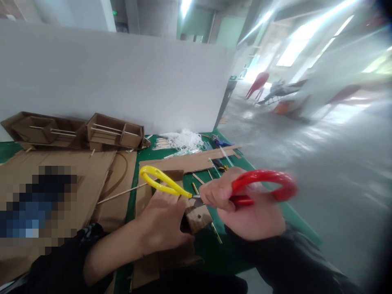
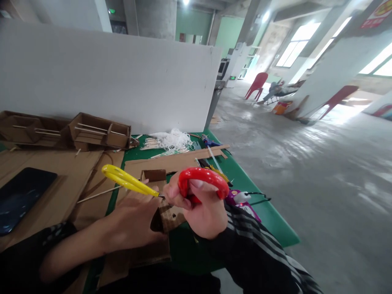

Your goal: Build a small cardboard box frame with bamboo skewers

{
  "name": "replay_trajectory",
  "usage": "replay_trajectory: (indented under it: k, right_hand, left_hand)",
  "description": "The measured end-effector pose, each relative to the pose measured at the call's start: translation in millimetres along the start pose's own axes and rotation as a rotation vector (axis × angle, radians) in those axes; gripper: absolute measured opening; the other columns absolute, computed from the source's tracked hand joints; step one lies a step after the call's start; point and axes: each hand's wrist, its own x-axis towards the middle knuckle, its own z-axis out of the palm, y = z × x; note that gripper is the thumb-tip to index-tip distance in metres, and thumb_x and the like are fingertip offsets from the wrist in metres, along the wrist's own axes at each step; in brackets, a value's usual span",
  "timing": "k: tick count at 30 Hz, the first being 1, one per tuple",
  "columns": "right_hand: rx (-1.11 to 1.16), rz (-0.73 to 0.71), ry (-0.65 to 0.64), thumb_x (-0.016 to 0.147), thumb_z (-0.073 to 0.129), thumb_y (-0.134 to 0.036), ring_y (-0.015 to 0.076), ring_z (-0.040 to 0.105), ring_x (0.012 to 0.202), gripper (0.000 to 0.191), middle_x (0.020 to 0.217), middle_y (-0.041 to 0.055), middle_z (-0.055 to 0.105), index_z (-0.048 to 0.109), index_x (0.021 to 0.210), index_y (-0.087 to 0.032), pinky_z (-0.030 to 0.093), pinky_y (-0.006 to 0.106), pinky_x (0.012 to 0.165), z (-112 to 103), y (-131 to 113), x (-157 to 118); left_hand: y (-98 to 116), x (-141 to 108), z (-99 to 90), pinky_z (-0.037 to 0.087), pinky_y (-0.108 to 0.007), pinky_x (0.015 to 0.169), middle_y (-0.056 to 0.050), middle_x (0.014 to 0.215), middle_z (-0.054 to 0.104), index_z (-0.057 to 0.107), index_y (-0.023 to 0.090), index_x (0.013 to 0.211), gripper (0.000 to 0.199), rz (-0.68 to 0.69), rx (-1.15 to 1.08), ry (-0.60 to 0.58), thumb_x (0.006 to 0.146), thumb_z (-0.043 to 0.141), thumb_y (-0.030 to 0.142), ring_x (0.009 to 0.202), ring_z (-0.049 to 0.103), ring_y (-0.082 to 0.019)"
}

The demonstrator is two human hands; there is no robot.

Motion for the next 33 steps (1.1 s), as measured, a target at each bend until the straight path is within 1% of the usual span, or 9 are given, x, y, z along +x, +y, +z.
replay_trajectory:
  k: [5, 9, 12, 15, 17, 20, 24, 29, 33]
  right_hand:
    - [0.050, -0.101, 0.169, 0.089, 0.046, -0.030, 0.0097, 0.023, 0.041, 0.032, 0.043, -0.0057, 0.030, 0.066, 0.066, -0.020, 0.025, 0.029, 0.050, 9, 5, 5]
    - [0.105, -0.198, 0.284, 0.092, 0.038, -0.033, 0.0095, 0.020, 0.039, 0.040, 0.040, -0.0061, 0.029, 0.067, 0.068, -0.020, 0.024, 0.028, 0.047, 13, 11, 8]
    - [0.135, -0.173, 0.207, 0.093, 0.037, -0.037, 0.0091, 0.018, 0.038, 0.042, 0.042, -0.0065, 0.029, 0.066, 0.069, -0.020, 0.024, 0.027, 0.045, 11, 13, 12]
    - [0.180, -0.047, 0.055, 0.092, 0.038, -0.036, 0.0091, 0.019, 0.037, 0.040, 0.041, -0.0068, 0.027, 0.066, 0.068, -0.020, 0.025, 0.026, 0.045, 6, 12, 17]
    - [0.204, -0.008, -0.014, 0.090, 0.040, -0.037, 0.0091, 0.019, 0.037, 0.038, 0.041, -0.0071, 0.026, 0.066, 0.068, -0.020, 0.025, 0.026, 0.045, 4, 11, 20]
    - [0.194, -0.014, -0.046, 0.090, 0.041, -0.035, 0.0092, 0.020, 0.038, 0.037, 0.041, -0.0069, 0.026, 0.066, 0.068, -0.020, 0.025, 0.026, 0.045, 4, 11, 21]
    - [0.158, -0.122, 0.053, 0.092, 0.039, -0.034, 0.0089, 0.021, 0.038, 0.039, 0.042, -0.0066, 0.027, 0.066, 0.068, -0.021, 0.026, 0.026, 0.046, 9, 15, 16]
    - [0.128, -0.248, 0.137, 0.093, 0.040, -0.039, 0.0084, 0.021, 0.037, 0.040, 0.042, -0.0071, 0.029, 0.067, 0.070, -0.020, 0.026, 0.026, 0.045, 15, 21, 13]
    - [0.127, -0.223, 0.120, 0.093, 0.038, -0.037, 0.0090, 0.022, 0.037, 0.040, 0.042, -0.0067, 0.029, 0.066, 0.071, -0.020, 0.025, 0.027, 0.045, 12, 18, 16]
  left_hand:
    - [2, 2, 4.4, 0.034, -0.054, 0.103, -0.012, 0.106, 0.065, 0.060, 0.019, 0.104, 0.064, 0.018, 0.059, 0.087, 0.069, 0.063, 0.072, 0.102, 0.059, -0.034]
    - [-2, 4, 3.6, 0.030, -0.054, 0.106, -0.010, 0.107, 0.066, 0.061, 0.020, 0.109, 0.076, -0.007, 0.047, 0.093, 0.058, 0.071, 0.075, 0.104, 0.059, -0.034]
    - [-12, 6, -4.6, 0.031, -0.052, 0.107, -0.006, 0.109, 0.068, 0.060, 0.024, 0.117, 0.079, 0.025, -0.072, -0.035, 0.059, 0.070, 0.077, 0.107, 0.060, -0.033]
    - [-19, 10, -16.0, 0.030, -0.047, 0.110, 0.001, 0.103, 0.071, 0.062, 0.032, 0.117, 0.065, 0.103, -0.190, -0.232, 0.069, 0.065, 0.075, 0.110, 0.061, -0.029]
    - [-19, 11, -21.4, 0.029, -0.045, 0.112, 0.002, 0.103, 0.072, 0.062, 0.033, 0.119, 0.060, 0.111, -0.200, -0.261, 0.073, 0.063, 0.072, 0.112, 0.061, -0.027]
    - [-16, 9, -21.6, 0.034, -0.044, 0.109, 0.004, 0.101, 0.073, 0.061, 0.034, 0.120, 0.054, 0.098, -0.201, -0.245, 0.078, 0.060, 0.068, 0.103, 0.065, -0.025]
    - [-10, 3, -10.7, 0.045, -0.045, 0.097, 0.000, 0.092, 0.073, 0.066, 0.029, 0.107, 0.051, 0.002, -0.114, -0.133, 0.081, 0.053, 0.070, 0.085, 0.069, -0.025]
    - [2, 5, -2.1, 0.043, -0.055, 0.096, -0.011, 0.085, 0.071, 0.069, 0.018, 0.087, 0.062, -0.099, 0.156, 0.089, 0.075, 0.054, 0.077, 0.092, 0.066, -0.036]
    - [1, 5, -5.4, 0.042, -0.056, 0.096, -0.014, 0.091, 0.071, 0.069, 0.018, 0.095, 0.070, -0.110, 0.148, 0.074, 0.073, 0.051, 0.082, 0.099, 0.064, -0.039]
